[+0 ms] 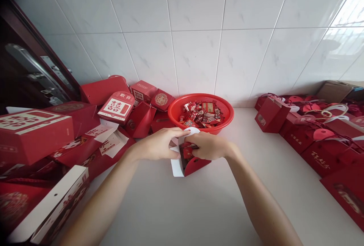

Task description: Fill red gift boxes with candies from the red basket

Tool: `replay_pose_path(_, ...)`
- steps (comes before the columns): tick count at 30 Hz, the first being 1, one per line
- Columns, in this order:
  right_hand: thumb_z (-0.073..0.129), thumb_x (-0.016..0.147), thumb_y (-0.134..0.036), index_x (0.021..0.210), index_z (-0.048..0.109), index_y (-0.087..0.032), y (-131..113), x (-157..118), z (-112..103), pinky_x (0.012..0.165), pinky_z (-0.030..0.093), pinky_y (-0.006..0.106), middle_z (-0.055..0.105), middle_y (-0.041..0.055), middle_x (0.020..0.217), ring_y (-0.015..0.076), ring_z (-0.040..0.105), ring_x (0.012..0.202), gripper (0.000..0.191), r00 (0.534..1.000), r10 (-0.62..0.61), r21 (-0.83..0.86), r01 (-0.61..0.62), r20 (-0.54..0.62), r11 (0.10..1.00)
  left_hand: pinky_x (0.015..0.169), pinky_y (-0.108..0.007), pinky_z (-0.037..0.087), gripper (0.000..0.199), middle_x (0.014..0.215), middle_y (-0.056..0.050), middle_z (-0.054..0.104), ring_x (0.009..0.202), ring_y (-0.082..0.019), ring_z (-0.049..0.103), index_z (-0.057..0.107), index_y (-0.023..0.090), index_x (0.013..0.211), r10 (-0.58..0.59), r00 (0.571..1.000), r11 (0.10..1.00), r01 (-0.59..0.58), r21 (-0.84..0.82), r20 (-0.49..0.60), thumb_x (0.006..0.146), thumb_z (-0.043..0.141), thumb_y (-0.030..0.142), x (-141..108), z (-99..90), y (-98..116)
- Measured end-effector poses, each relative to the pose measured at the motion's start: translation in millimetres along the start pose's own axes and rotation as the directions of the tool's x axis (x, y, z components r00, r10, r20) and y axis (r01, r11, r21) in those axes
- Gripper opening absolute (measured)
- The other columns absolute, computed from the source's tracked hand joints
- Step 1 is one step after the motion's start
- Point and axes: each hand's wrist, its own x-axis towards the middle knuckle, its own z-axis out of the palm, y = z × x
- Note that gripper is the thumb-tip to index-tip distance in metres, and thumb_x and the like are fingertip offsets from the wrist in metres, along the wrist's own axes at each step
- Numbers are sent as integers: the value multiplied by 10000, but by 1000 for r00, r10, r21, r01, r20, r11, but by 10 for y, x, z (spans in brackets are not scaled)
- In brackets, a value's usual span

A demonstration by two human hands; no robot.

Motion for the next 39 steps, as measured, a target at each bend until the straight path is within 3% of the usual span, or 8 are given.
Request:
replay_pose_path(7,570,772,-121,910,679,-230,124,-62,-78,484,341,241,648,18,779,146,544,604,206,998,-34,44,37,-57,998,680,-271,414,633,1012,-46,669,829,-202,612,662,196,1299,-4,1000,998,3,60,15,668,718,196,16,-23,4)
replay_pose_path(13,556,770,-124,882,653,-218,130,-100,-125,495,355,246,679,29,820,163,580,649,175,998,-25,31,26,-58,999,696,-278,433,808,1087,-67,664,847,-203,599,529,186,1472,-3,1000,996,0,91,23,685,714,209,16,0,30)
replay_pose_path(20,555,798,-154,929,637,-220,139,-50,-116,501,400,252,681,20,762,165,594,614,168,993,4,84,5,-115,996,726,-278,455,856,1102,-66,657,891,-206,592,478,195,1514,5,1000,997,-6,73,13,687,697,217,26,1,3)
replay_pose_path(25,583,817,-175,1040,628,-207,109,-8,-89,440,379,235,671,13,734,146,578,537,229,990,46,167,-23,-133,986,668,-268,423,751,982,-40,631,813,-192,568,569,183,1425,6,1000,998,-7,68,16,687,697,219,24,-11,25)
replay_pose_path(30,638,813,-195,885,650,-203,72,77,-32,497,353,247,651,8,717,147,572,585,74,977,11,33,-4,-213,999,621,-253,392,496,830,-9,564,723,-167,519,694,175,1163,-1,1000,999,1,38,-2,670,730,214,33,-25,8)
replay_pose_path(34,583,899,-254,968,701,-215,78,119,0,547,343,254,676,13,734,150,562,613,142,964,-60,-22,56,-258,998,615,-258,398,375,792,0,561,704,-173,528,710,185,1022,-3,1000,1000,3,17,-12,648,733,206,46,-31,-16)
replay_pose_path(39,512,954,-271,1069,731,-238,95,139,21,625,399,277,734,36,873,176,611,716,249,941,-122,11,132,-316,991,642,-266,409,422,821,-5,597,732,-183,554,700,193,1073,6,1000,999,-6,31,3,651,708,189,54,-43,-23)
